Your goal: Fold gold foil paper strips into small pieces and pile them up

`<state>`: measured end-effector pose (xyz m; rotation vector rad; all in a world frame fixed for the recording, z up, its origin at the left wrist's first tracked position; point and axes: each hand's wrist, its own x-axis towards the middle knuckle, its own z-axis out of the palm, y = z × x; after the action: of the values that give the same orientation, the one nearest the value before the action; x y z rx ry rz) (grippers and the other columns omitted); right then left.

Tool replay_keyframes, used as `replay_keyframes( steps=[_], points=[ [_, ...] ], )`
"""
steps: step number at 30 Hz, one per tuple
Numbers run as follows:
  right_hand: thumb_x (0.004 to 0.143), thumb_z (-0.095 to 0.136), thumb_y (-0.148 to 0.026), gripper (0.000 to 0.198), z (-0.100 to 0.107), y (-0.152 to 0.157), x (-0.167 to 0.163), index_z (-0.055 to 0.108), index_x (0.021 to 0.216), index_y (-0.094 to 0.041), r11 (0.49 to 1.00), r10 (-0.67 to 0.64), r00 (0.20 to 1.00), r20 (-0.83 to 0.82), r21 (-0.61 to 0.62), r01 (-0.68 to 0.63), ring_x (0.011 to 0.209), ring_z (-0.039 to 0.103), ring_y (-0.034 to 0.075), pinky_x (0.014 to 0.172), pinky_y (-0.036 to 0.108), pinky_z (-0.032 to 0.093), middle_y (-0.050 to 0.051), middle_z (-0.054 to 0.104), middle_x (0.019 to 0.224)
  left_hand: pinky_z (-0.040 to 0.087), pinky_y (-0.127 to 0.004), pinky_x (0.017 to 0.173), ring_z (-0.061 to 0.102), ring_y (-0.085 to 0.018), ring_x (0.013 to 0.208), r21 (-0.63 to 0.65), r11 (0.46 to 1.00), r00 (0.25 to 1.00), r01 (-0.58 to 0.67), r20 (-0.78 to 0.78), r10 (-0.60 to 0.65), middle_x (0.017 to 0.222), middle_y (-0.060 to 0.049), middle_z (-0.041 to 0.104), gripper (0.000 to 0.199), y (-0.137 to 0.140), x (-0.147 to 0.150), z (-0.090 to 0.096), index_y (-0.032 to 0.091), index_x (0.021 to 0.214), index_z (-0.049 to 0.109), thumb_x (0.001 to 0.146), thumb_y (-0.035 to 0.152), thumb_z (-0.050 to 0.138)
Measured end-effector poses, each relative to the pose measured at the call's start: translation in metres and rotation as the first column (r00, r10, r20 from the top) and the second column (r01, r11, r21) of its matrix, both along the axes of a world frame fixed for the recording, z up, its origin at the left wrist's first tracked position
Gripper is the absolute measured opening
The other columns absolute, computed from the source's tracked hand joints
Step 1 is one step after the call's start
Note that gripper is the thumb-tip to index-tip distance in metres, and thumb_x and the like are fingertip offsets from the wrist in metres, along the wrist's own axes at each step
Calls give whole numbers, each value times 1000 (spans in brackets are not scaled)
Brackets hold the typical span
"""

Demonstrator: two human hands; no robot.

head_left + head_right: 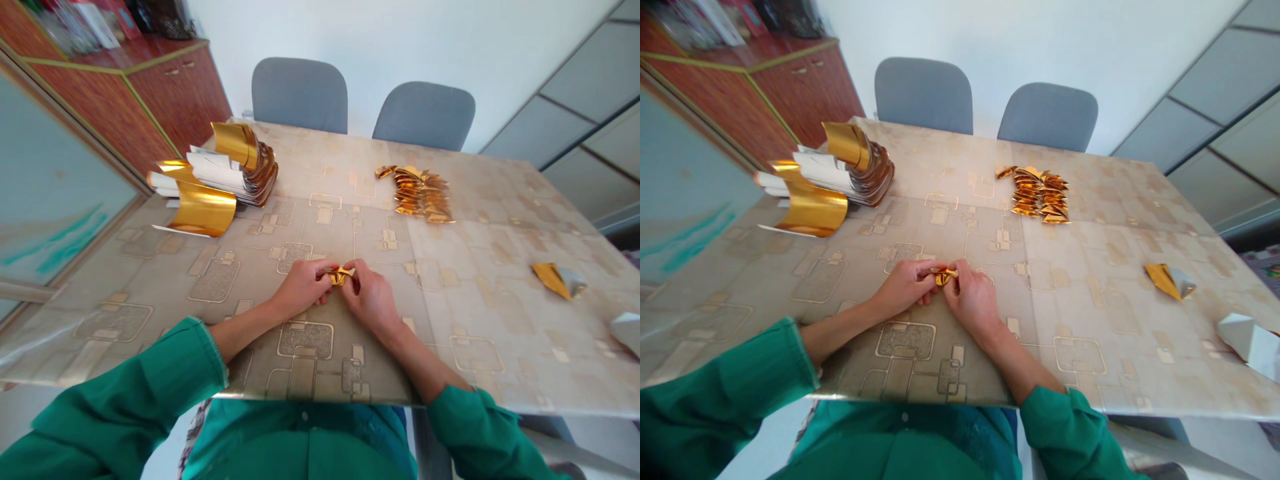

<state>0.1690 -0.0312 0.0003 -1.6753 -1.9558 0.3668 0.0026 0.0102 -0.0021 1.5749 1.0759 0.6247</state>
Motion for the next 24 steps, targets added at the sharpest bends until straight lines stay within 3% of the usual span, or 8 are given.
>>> replay_keyframes(
  steps=[6, 9, 14, 18, 24],
  points=[
    [85, 47, -16, 22, 0, -2, -5, 60, 102, -18, 1000, -1, 997, 73, 14, 0, 58, 59, 16, 57, 24, 34, 2, 66, 68, 42, -15, 41, 58, -8, 42, 124, 990, 993, -65, -90, 77, 57, 3, 64, 36, -4, 4, 2, 15, 104, 76, 81, 13, 48],
    [85, 47, -18, 20, 0, 1, 0, 60, 100, -18, 999, -46, 998, -49, -18, 46, 51, 54, 14, 53, 23, 32, -2, 61, 61, 46, -17, 41, 61, -9, 44, 62, 997, 998, -44, -49, 47, 64, 1, 68, 39, -2, 2, 5, 14, 116, 71, 82, 17, 52],
    [83, 45, -20, 15, 2, 6, 10, 59, 89, -20, 994, -108, 967, -231, -41, 101, 48, 50, 13, 50, 23, 32, -5, 56, 56, 55, -21, 49, 68, -12, 55, -132, 990, 996, 48, 82, -37, 90, -6, 73, 63, 6, -6, 6, 13, 138, 53, 75, 17, 58],
    [83, 46, -21, 13, 3, 7, 12, 59, 84, -21, 993, -114, 956, -269, -56, 103, 47, 49, 12, 49, 23, 31, -5, 54, 55, 55, -20, 51, 70, -13, 60, -212, 974, 987, 84, 151, -52, 90, -8, 74, 58, 11, -9, 4, 10, 135, 54, 77, 17, 56],
    [85, 48, -22, 11, 1, 5, 11, 59, 84, -21, 994, -99, 961, -257, -78, 82, 50, 49, 12, 50, 23, 31, -4, 57, 58, 53, -18, 50, 67, -10, 56, -192, 979, 989, 67, 139, -41, 87, -8, 75, 44, 9, -6, 1, 8, 124, 62, 82, 18, 58]
  ],
)
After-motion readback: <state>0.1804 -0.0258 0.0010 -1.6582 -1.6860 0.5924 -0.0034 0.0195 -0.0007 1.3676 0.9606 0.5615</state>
